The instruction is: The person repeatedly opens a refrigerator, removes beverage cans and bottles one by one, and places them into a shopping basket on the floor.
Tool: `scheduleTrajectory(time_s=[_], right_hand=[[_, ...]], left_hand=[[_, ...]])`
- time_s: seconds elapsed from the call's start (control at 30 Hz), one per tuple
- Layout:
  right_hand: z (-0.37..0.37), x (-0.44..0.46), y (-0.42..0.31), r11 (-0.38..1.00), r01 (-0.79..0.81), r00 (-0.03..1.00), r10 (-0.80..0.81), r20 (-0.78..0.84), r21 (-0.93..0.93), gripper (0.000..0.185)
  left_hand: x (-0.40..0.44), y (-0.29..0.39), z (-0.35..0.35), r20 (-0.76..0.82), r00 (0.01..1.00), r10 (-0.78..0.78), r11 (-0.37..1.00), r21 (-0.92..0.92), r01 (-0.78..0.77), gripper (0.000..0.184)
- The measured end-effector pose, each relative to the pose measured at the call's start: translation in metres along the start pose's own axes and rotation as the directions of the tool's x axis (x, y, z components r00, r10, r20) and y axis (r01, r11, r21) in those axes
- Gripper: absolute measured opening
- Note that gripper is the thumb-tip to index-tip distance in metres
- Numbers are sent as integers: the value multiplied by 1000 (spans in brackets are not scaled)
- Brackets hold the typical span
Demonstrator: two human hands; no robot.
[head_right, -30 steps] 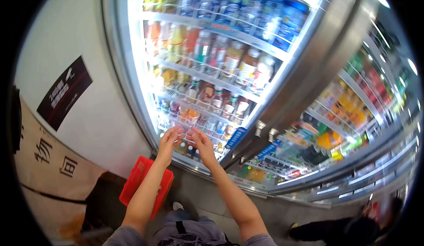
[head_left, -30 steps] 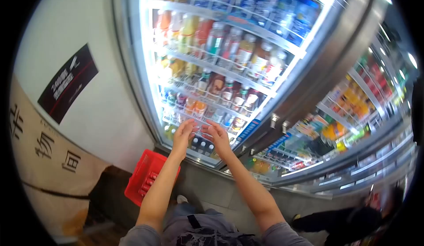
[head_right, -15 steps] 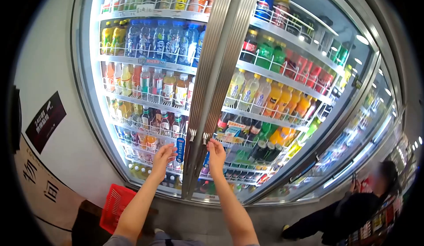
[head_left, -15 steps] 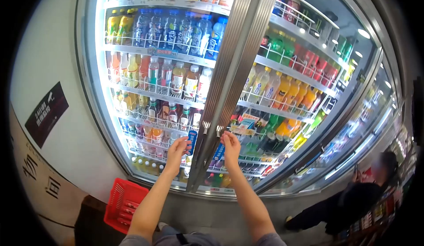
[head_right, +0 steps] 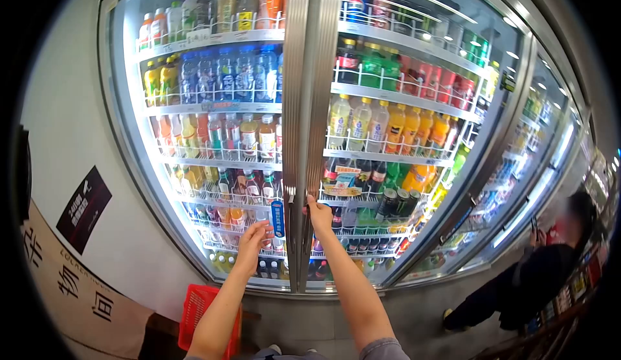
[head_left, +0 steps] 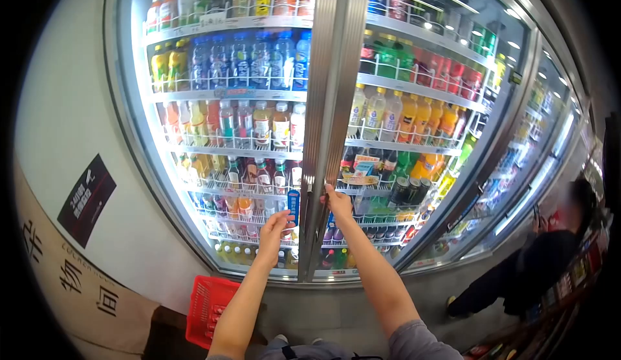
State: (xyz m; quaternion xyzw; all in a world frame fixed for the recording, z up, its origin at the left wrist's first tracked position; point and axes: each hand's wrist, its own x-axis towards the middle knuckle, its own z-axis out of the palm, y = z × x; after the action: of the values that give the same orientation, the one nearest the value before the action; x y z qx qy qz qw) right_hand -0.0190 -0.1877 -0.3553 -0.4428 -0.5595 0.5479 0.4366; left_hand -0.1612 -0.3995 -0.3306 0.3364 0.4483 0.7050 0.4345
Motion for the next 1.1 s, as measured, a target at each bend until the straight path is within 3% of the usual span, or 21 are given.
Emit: scheduleTrajectory(time_s=[0.07,0.23,0.5,0.6,0.93,1.1], right_hand=[[5,-7,-1,993,85,993,-91,-79,-77,49],[12,-25,-20,970,41,977,-90,-195,-240,48],[23,-37,-32,958,-19,947,-74,-314,-285,49],[26,-36,-29,952,30,944,-128,-306,-306,51],[24,-20,-14,975,29,951,-94,-293,-220,46],[22,-27,-19,963,4,954,-85,-288,-270,46]], left_hand=[[-1,6,-1,18,1000,-21,1000,2,21,28],[-6,11,-17,111,993,-35,999,6,35,28],[14,12,-31,192,971,-145,989,67,135,29],[26,24,-21,231,968,-97,995,57,86,30],[62,48,-9,282,959,-34,998,55,19,32],[71,44,1,315,949,-8,1000,23,1,35]])
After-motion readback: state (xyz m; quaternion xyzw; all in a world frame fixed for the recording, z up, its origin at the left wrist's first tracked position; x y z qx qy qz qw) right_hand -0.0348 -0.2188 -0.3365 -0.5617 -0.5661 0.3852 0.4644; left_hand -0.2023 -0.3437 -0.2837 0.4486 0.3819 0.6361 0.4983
